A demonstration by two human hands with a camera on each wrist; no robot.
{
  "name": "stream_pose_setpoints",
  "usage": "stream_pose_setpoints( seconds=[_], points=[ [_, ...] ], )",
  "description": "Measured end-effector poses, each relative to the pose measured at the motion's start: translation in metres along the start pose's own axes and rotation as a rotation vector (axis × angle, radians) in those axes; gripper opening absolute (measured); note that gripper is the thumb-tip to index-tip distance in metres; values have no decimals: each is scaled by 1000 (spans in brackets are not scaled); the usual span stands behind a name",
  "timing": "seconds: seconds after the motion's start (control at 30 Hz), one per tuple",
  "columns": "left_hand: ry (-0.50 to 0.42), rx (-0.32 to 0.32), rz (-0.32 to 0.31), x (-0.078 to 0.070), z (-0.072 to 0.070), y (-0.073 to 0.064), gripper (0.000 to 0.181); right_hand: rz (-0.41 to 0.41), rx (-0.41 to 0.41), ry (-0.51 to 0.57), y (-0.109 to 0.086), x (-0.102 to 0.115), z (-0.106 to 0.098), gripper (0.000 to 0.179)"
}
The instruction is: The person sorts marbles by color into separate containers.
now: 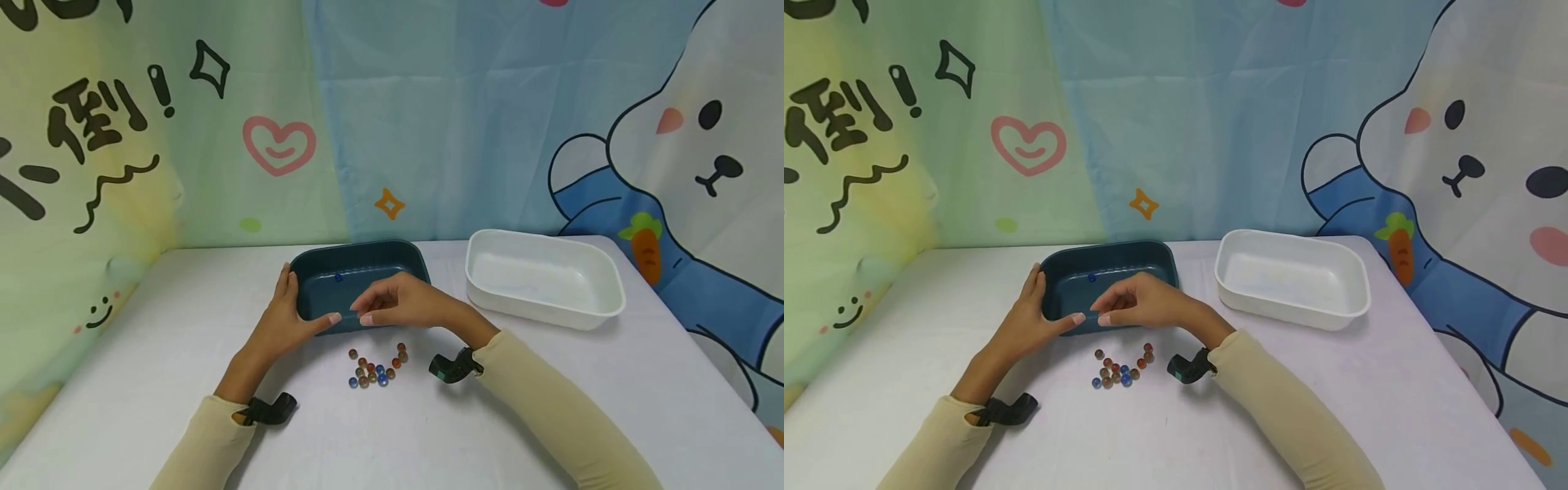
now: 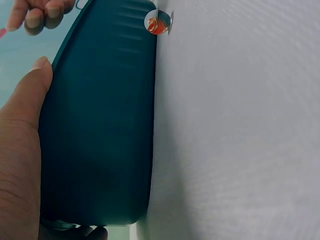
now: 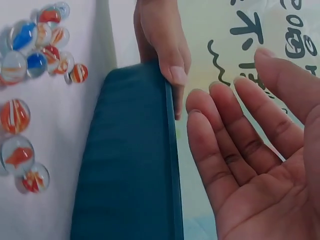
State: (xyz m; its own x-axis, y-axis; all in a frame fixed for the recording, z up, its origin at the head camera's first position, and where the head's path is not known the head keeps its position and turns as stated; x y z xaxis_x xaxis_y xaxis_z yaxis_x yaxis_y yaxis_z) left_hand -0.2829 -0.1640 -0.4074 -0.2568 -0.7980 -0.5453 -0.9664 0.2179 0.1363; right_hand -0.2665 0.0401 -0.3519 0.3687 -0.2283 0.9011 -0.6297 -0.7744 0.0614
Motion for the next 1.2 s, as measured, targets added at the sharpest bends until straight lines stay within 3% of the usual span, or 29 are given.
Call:
stream_pose_setpoints(
  seconds=[0.43,0.73,1.2],
  points=[
    [-15,-2,9,-5,-2,-1,128,68,80,-41,-17,-14,18,28],
    [-13,-8,9,0,-3,-3,126,62,120,-85,-20,-30,32,27],
    [-17,-2,14,-1,-1,-2,126,129,98,-126,-20,-46,40,20]
  ],
)
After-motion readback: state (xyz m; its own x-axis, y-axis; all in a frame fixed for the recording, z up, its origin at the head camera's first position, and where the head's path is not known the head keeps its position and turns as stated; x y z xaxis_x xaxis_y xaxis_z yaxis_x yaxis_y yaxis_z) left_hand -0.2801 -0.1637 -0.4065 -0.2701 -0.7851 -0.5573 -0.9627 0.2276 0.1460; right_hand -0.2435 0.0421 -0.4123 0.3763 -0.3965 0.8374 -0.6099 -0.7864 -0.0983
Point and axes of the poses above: each hand's wrist, its own y-axis towards the middle knuckle, its own z-axis out of the palm, x = y × z, the point moved 7 cm from there along y, towards the middle knuckle, and after that the axes turned 5 degrees about z, right-handed, at the moved point
